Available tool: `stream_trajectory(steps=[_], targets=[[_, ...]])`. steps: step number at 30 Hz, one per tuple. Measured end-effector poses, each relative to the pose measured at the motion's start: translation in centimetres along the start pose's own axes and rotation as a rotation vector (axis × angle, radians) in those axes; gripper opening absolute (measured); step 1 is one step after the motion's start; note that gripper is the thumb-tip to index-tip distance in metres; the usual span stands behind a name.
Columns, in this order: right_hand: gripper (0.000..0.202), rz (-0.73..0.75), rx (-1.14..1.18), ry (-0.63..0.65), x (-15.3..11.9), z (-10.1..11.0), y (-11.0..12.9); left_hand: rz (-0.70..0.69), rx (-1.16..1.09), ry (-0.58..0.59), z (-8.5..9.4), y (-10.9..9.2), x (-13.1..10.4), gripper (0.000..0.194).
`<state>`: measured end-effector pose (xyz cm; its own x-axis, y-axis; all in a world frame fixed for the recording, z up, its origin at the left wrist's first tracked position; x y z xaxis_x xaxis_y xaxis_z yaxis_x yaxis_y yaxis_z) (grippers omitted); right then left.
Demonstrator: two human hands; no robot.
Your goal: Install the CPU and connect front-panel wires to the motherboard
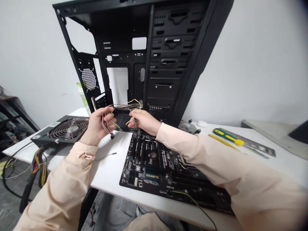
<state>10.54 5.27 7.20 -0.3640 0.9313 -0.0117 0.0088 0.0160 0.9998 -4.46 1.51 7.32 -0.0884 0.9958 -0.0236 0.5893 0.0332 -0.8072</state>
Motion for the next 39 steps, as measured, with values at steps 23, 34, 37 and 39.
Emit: stream_trajectory(steps=[23, 34, 37, 39], targets=[[0.025, 0.179, -1.063, 0.202, -1.5, 1.4, -0.9, -0.107, 0.480, -0.191, 1.0, 2.0, 1.1, 0.031], [0.024, 0.207, -0.923, 0.169, 0.8, -0.6, -1.0, -0.379, 0.750, -0.315, 1.1, 1.3, 1.2, 0.030], [0.013, 0.149, -0.782, 0.164, 1.4, -0.9, -1.1, -0.395, 0.763, -0.317, 0.9, 0.8, 0.8, 0.031], [0.011, 0.113, -0.663, 0.156, 1.6, -1.1, -1.0, -0.365, 0.749, -0.293, 0.8, 0.8, 0.6, 0.033]])
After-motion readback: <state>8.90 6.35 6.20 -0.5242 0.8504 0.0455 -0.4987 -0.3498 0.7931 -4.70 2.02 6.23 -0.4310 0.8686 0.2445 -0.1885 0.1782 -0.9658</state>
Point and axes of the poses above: each hand's wrist, its own x-axis towards the middle knuckle, its own z-axis out of the back of the hand, y = z × x, the point moved 3 cm from there along x, towards the middle knuckle, and after that the axes turned 11 degrees about -y, right-handed, at the moved point
